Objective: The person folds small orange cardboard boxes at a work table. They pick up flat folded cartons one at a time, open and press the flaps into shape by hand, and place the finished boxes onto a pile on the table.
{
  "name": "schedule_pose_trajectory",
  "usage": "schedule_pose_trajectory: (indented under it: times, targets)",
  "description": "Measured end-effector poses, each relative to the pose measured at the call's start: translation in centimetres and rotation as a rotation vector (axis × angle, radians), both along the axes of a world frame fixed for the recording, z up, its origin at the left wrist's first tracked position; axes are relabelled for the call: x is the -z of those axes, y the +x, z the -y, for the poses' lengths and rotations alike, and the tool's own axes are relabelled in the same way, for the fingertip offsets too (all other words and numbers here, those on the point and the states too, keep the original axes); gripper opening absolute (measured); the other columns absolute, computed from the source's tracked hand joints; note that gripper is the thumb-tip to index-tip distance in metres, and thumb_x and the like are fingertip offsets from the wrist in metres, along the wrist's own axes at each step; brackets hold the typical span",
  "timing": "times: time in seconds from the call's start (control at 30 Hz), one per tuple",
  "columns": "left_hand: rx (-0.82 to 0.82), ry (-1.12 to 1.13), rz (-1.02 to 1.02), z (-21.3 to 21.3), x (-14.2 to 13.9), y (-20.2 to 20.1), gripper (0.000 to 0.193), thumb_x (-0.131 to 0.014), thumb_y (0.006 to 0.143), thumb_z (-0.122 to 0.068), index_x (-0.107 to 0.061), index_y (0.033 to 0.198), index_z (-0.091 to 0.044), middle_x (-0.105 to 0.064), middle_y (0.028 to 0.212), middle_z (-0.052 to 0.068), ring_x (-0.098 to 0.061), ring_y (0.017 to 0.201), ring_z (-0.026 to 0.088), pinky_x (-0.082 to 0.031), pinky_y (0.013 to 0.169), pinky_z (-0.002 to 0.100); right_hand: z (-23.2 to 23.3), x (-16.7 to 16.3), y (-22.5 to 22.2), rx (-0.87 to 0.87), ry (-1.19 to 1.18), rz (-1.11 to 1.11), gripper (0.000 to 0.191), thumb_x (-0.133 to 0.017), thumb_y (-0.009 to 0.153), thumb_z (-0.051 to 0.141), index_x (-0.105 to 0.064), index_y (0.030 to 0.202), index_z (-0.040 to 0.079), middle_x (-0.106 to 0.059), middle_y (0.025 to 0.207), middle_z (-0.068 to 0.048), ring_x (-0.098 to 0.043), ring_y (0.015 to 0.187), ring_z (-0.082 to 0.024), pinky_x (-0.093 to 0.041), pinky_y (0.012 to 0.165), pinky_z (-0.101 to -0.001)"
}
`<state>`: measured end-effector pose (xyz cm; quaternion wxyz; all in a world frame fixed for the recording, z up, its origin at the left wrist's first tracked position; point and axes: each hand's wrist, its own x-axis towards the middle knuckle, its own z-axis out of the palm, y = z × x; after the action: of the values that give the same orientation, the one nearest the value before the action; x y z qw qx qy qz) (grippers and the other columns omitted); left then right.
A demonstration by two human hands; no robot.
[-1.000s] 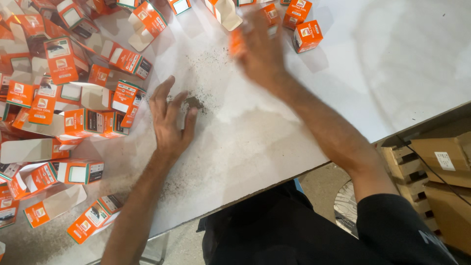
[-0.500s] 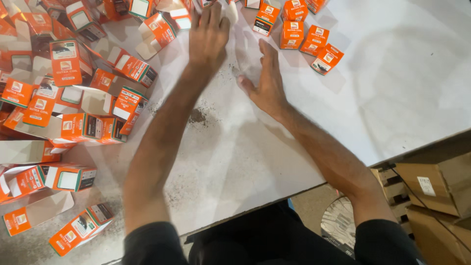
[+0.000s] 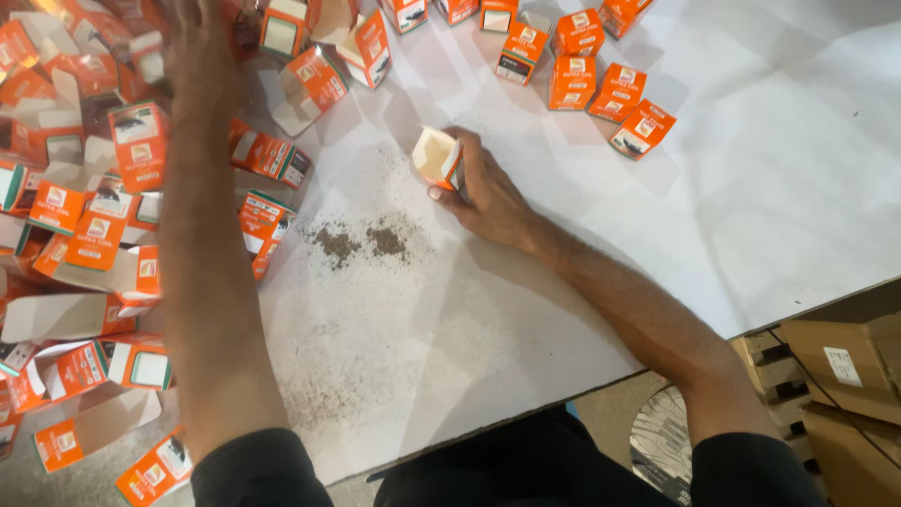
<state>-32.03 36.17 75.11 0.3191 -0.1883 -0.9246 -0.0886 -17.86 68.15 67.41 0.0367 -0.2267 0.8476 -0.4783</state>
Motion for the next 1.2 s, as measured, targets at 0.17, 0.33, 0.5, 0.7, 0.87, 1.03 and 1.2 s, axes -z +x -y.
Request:
schedule_pose_trajectory:
  times: [0.17,0.33,0.5,0.7,0.87,1.03,1.2]
  targets:
    - [-0.016,-0.084,0.172,-0.7,0.5,1.1,0.045,-0.078,0.086,-0.010,-0.058,0.125,0.001,-0.065,0.114,0.023,-0.067,0.092,0.046,-0.053,0.069,0.055,-0.1,-0.2,0.1,-0.021,-0.003,-0.153,0.065,-0.075,0.099,0.029,-0.040,0.147,0.002,-0.049,0.140,-0.021,-0.050,0.134,-0.037,-0.044,0.116,-0.0448]
    - [-0.101,0.163,-0.016,-0.9,-1.9,3.2,0.014,-0.070,0.100,-0.003,-0.065,0.113,-0.003,-0.071,0.100,0.015,-0.070,0.083,0.038,-0.052,0.064,0.051,-0.3,-0.1,0.4,-0.018,-0.094,-0.116,0.068,-0.083,0.091,0.026,-0.049,0.145,0.000,-0.061,0.136,-0.018,-0.059,0.130,-0.032,-0.046,0.112,-0.0433]
    - [0.359,0.280,-0.116,-5.2,-3.1,14.5,0.034,-0.057,0.092,0.019,-0.058,0.123,0.005,-0.067,0.106,0.018,-0.068,0.081,0.034,-0.056,0.068,0.042,0.3,-0.4,1.2,-0.033,-0.141,-0.075,0.065,-0.092,0.078,0.021,-0.062,0.133,0.003,-0.070,0.123,-0.014,-0.068,0.117,-0.028,-0.052,0.103,-0.0394]
    - [0.537,0.205,-0.085,-9.4,2.9,21.9,0.033,-0.072,0.087,0.009,-0.054,0.115,0.002,-0.066,0.125,0.024,-0.072,0.089,0.032,-0.060,0.074,0.039,1.7,-0.2,3.4,-0.073,-0.122,-0.030,0.065,-0.095,0.074,0.019,-0.065,0.131,0.004,-0.072,0.118,-0.014,-0.069,0.111,-0.027,-0.054,0.098,-0.0394]
    - [0.253,0.279,0.071,-10.0,3.9,21.3,0.030,-0.073,0.091,0.001,-0.067,0.121,-0.004,-0.068,0.116,0.014,-0.071,0.092,0.031,-0.059,0.076,0.041,1.7,-0.5,3.6,-0.073,-0.181,0.018,0.065,-0.091,0.077,0.016,-0.062,0.133,0.002,-0.070,0.128,-0.014,-0.070,0.119,-0.028,-0.055,0.101,-0.0387]
    - [0.156,0.339,0.413,-10.2,3.2,20.5,0.021,-0.076,0.090,-0.013,-0.076,0.110,-0.007,-0.060,0.125,0.016,-0.058,0.111,0.035,-0.051,0.091,0.049,1.8,-0.6,4.0,-0.060,-0.129,-0.023,0.068,-0.093,0.075,0.016,-0.060,0.133,0.001,-0.068,0.128,-0.017,-0.067,0.119,-0.033,-0.053,0.101,-0.0405]
    - [0.177,0.302,0.312,-9.8,3.7,19.6,0.010,-0.076,0.096,-0.017,-0.081,0.103,-0.011,-0.048,0.144,0.026,-0.042,0.132,0.038,-0.042,0.099,0.052,1.8,-0.4,4.0,-0.047,-0.084,-0.028,0.063,-0.090,0.076,0.013,-0.063,0.132,0.003,-0.070,0.127,-0.015,-0.066,0.119,-0.033,-0.052,0.102,-0.0421]
